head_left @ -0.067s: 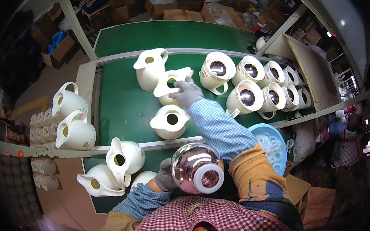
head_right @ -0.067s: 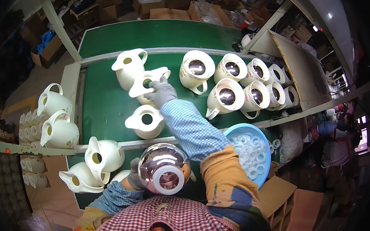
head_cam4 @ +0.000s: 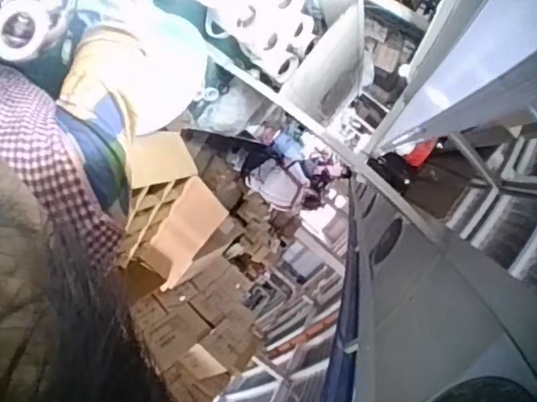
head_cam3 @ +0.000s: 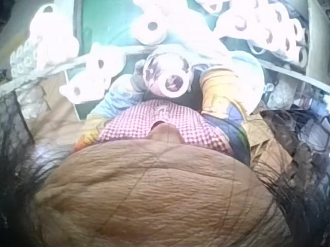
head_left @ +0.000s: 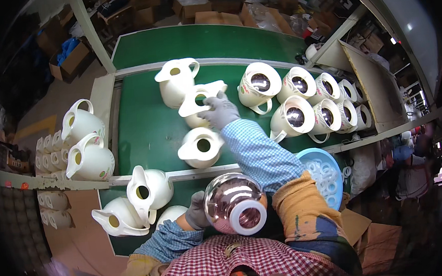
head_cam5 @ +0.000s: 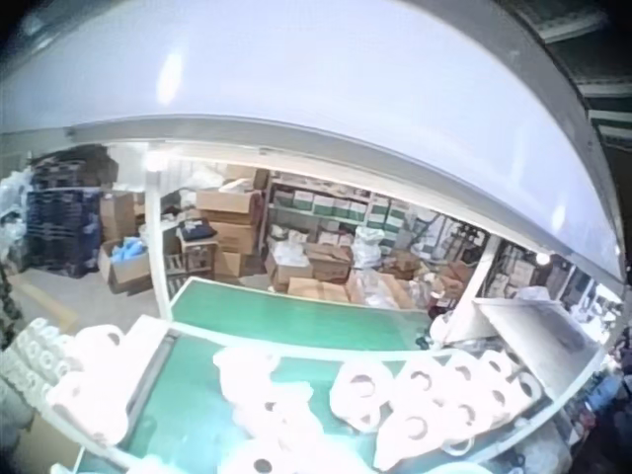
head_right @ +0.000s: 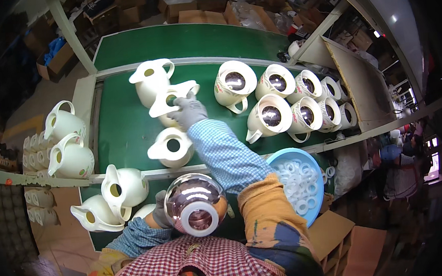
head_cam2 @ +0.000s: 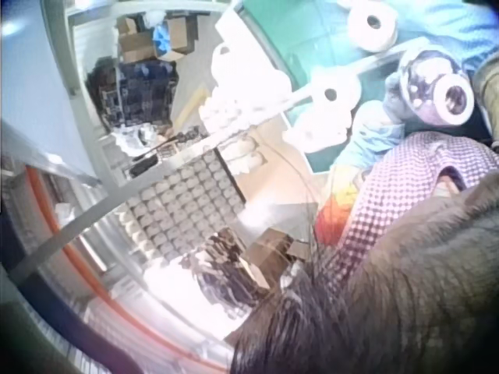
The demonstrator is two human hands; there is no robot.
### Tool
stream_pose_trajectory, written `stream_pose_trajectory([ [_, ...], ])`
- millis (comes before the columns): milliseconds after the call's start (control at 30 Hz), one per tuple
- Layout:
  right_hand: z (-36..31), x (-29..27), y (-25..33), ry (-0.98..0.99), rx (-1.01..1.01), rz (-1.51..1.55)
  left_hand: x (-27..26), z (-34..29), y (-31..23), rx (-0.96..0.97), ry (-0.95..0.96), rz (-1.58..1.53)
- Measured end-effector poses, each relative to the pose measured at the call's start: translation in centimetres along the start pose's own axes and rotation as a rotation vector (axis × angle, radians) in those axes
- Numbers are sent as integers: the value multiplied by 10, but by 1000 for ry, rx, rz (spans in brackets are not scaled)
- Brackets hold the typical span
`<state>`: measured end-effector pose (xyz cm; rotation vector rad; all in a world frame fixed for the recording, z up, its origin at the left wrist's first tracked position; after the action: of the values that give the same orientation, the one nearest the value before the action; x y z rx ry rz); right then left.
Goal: The person assembles white ceramic pitchers by inserting a dark inner liner and a white plastic ring into each unit. The person picks up pitchers from a green table, places the liner and ring inside, and sets the completed units back on the table.
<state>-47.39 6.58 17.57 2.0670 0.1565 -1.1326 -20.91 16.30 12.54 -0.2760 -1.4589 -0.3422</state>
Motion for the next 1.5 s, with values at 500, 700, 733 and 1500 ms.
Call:
stream_pose_trajectory([
  [500,27,72,99,404,-374,12,30,-7,-8,-38,128,2],
  [700,-33,67,86,519,-429,-549,27,-4,-4,-34,141,-2],
  [733,-43,79,85,463,-477,-642,28,-4,-4,-32,145,5],
  [1500,-437,-225,-134,-582,-295,174,69,19,22,5,108,596],
])
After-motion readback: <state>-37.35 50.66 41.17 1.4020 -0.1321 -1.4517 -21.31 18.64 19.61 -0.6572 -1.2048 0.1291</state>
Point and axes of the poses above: each hand's wrist, its own z-axis towards the middle knuckle, its own x-axis out of the palm, y = z × x, the point moved 9 cm from there along z, towards the middle knuckle, and after that the axes turned 11 degrees about y, right-handed, at the moved point
